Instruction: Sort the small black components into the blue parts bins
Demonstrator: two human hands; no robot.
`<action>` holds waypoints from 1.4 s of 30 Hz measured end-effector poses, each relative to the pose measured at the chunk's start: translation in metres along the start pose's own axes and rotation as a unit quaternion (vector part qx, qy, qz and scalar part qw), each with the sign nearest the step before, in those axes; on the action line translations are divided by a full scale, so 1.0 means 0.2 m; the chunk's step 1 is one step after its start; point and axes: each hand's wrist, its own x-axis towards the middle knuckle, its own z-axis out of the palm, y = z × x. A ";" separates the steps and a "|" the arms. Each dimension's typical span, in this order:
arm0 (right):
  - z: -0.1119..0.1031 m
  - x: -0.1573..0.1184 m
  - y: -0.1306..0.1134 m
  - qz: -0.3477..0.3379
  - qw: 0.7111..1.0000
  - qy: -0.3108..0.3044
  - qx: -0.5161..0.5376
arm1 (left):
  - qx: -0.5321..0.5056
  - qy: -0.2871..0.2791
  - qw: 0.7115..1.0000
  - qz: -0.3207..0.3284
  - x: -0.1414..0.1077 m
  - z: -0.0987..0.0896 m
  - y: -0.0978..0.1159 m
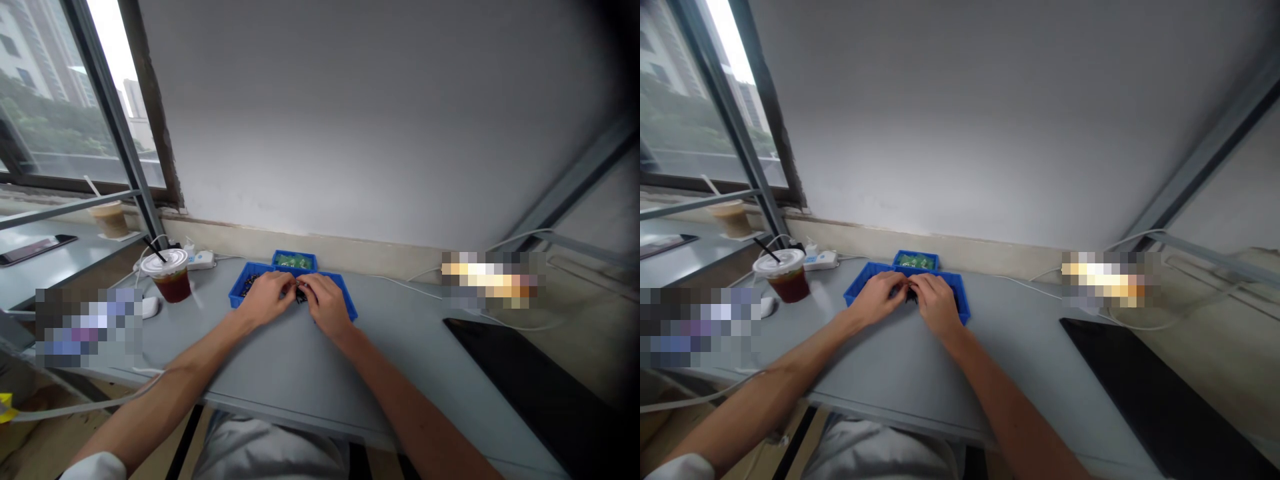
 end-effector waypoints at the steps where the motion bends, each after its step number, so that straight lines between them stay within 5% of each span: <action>1: 0.00 0.00 0.00 0.004 1.000 0.000 -0.003 | -0.002 0.003 1.000 -0.001 0.00 0.00 0.00; 35: 0.00 0.00 -0.02 0.021 0.999 -0.020 -0.044 | -0.005 0.017 0.991 0.134 0.00 -0.02 -0.01; 42: -0.01 0.00 -0.02 0.035 0.998 -0.029 -0.047 | -0.007 0.032 0.996 0.088 0.00 -0.01 -0.02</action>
